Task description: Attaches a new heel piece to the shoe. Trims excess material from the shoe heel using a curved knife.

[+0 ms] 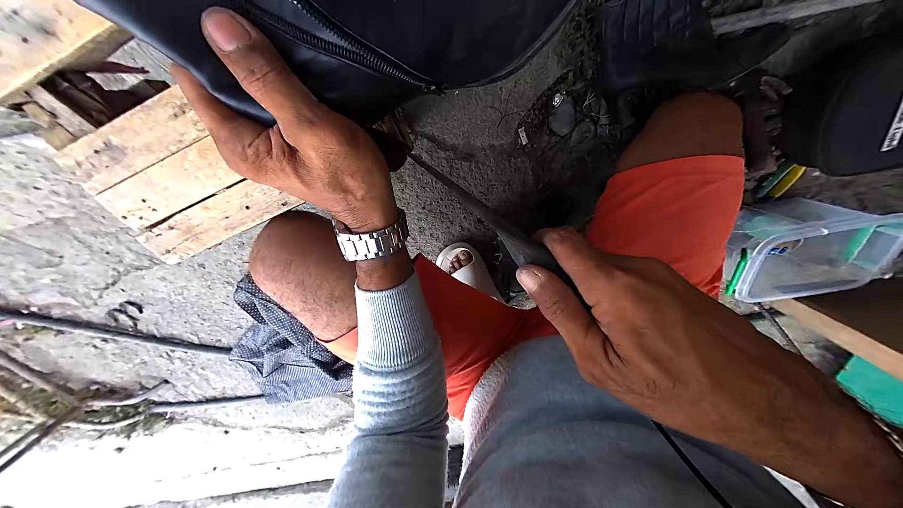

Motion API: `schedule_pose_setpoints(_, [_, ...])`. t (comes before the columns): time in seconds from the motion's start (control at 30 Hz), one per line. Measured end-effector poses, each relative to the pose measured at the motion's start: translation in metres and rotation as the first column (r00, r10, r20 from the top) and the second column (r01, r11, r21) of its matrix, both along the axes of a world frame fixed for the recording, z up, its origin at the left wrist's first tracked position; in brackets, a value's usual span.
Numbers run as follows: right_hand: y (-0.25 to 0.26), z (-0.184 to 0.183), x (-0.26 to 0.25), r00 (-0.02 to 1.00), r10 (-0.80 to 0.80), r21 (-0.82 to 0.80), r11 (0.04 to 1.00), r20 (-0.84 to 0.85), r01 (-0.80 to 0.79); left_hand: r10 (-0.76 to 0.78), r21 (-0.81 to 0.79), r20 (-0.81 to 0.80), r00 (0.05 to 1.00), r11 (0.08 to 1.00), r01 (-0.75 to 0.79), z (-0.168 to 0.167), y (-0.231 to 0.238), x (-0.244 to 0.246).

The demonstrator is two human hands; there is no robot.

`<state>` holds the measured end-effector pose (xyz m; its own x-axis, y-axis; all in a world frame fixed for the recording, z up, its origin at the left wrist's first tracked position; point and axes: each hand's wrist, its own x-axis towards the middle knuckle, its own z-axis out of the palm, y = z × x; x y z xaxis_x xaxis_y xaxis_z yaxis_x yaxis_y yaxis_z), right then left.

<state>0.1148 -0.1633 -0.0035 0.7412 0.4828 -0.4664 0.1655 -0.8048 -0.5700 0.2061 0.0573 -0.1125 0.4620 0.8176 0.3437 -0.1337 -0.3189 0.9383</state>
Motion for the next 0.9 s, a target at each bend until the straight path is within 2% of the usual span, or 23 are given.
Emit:
schedule_pose_setpoints(0.3, [0.005,0.007,0.005,0.999,0.029,-0.074,0.997,0.015,-0.028,-0.006,0.037,-0.038,0.999,0.999,0.008,-0.001,-0.001,-0.004])
schedule_pose_setpoints(0.57, [0.024,0.011,0.019,0.998,0.057,-0.143,0.988,0.025,-0.053,-0.049,-0.045,-0.075,0.996,0.998,0.046,-0.003,0.005,-0.004])
schedule_pose_setpoints(0.7, [0.025,0.005,0.017,0.999,0.042,-0.105,0.994,0.026,-0.039,-0.035,-0.072,-0.053,0.998,0.997,0.031,-0.006,0.011,-0.002])
schedule_pose_setpoints(0.8, [0.027,0.005,0.012,0.998,0.057,-0.135,0.989,0.029,-0.052,-0.015,-0.101,-0.078,0.997,0.995,0.007,-0.009,0.015,-0.003])
schedule_pose_setpoints(0.9, [0.026,0.007,0.019,0.996,0.090,-0.165,0.982,-0.011,-0.091,-0.072,-0.087,-0.052,0.996,0.994,0.068,-0.008,0.015,-0.002])
